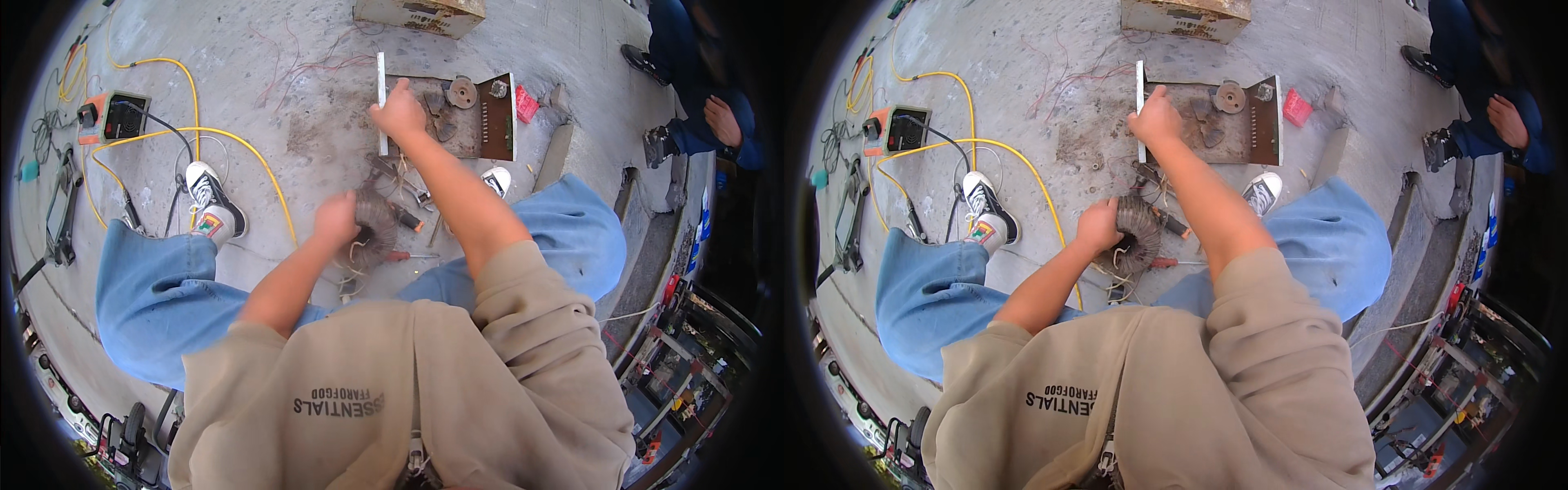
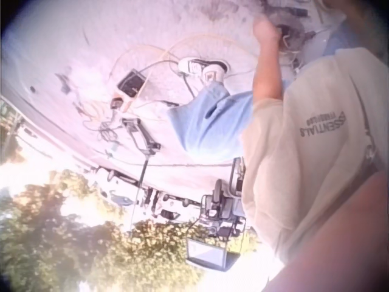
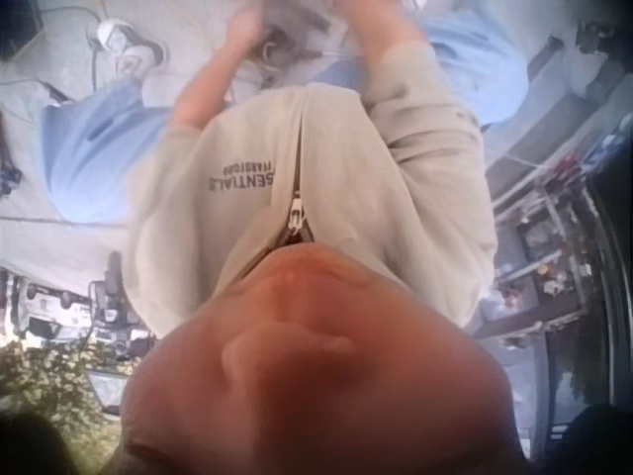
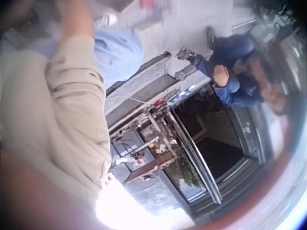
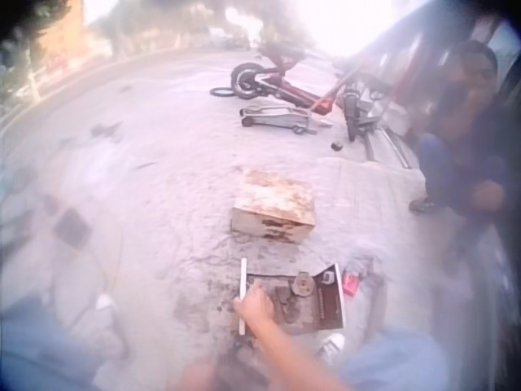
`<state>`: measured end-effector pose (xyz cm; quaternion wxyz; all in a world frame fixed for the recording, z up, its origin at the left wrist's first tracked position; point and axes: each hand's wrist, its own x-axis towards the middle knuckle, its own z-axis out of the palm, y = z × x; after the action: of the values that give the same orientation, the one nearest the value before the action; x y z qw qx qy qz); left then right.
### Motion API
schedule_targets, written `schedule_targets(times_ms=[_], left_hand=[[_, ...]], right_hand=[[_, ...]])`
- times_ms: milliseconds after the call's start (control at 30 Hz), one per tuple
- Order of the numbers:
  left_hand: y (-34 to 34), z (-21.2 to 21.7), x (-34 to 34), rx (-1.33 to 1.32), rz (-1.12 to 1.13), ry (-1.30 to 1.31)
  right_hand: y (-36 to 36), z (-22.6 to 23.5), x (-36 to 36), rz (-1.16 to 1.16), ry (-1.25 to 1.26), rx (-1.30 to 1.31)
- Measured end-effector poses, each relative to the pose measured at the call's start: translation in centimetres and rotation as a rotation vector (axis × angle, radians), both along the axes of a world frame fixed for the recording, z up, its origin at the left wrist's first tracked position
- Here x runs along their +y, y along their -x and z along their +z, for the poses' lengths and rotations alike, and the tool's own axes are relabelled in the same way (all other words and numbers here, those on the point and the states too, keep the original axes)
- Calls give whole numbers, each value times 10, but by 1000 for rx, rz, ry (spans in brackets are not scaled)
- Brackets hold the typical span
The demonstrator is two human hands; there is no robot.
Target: The person sits on the floor and uses a wrench to loosen a bolt on a metal box. They remove the bolt and open the box to reveal a copper coil. The person then removes the coil and other internal components from the box.
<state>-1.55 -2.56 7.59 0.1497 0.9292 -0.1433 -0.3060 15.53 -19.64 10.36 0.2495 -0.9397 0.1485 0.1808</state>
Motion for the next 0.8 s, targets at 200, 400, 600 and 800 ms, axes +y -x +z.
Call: schedule_targets(times_ms=[200, 400, 600, 800], left_hand=[[-12, -2, 4, 62, -127, -21], [-29, 6, 19, 179, -65, -58], [-35, 10, 44, 109, 95, -91], [-43, 7, 80, 124, 161, 23]], right_hand=[[-20, -2, -8, 134, 16, -51], [-79, 15, -25, -9, 29, -185], [-86, -23, -12, -51, -152, -117], [32, -22, -32, 428, -257, -365]])
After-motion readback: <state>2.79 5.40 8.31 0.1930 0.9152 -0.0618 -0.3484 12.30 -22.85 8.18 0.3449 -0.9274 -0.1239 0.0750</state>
